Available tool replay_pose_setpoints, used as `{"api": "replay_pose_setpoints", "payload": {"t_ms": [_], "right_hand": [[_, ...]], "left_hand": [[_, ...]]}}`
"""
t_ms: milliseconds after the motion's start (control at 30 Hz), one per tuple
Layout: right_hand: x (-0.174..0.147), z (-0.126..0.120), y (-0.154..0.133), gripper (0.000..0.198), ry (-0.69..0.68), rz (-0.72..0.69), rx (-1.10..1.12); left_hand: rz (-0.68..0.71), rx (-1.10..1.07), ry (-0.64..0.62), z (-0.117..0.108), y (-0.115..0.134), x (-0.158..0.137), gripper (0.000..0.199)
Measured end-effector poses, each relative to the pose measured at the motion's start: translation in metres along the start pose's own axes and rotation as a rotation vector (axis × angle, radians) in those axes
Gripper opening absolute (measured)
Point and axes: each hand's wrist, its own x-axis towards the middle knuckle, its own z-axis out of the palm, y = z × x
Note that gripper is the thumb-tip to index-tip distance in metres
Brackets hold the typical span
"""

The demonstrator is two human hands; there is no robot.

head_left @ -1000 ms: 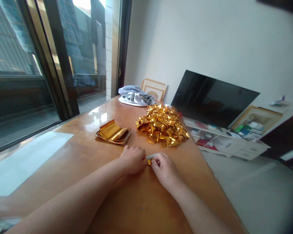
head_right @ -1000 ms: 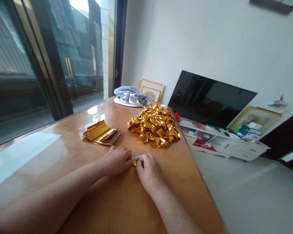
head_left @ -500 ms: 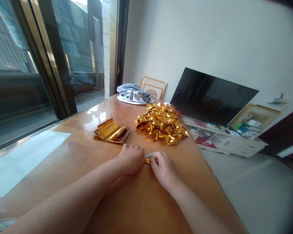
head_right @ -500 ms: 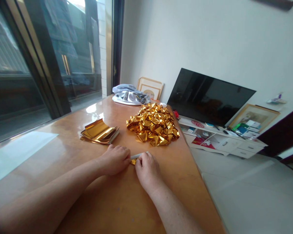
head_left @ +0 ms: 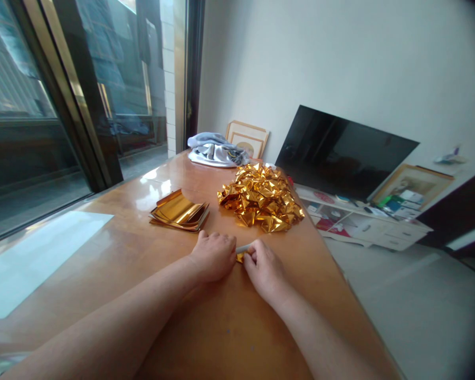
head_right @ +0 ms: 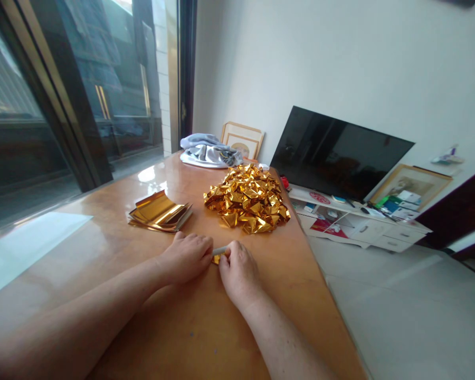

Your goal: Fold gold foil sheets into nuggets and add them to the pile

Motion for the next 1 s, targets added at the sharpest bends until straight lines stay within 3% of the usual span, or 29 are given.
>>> {"api": "replay_pose_setpoints", "payload": {"t_ms": [233,500,600,767,1000], "right_hand": [[0.000,-0.002,0.002,0.008,-0.041,-0.016,0.040],[-0.001,-0.003,0.011,0.011,-0.034,0.011,0.164],[-0.005,-0.013,0.012,0.018,-0.045,-0.070,0.194],[-0.015,-0.036,-0.005,0.034,-0.153,-0.301,-0.121],[-0.019,-0.048,-0.027,0.043,-0.291,-0.308,-0.412]], "left_hand": [[0.090,-0.076,-0.002,-0.007,-0.001,-0.001,0.028],[0.061,-0.100,-0.049,-0.009,-0.004,0.002,0.030],[0.055,-0.117,-0.061,-0.010,-0.005,0.003,0.029],[0.047,-0.126,-0.073,-0.010,-0.005,0.004,0.028],[0.075,-0.119,-0.066,-0.006,-0.009,0.006,0.027]]}}
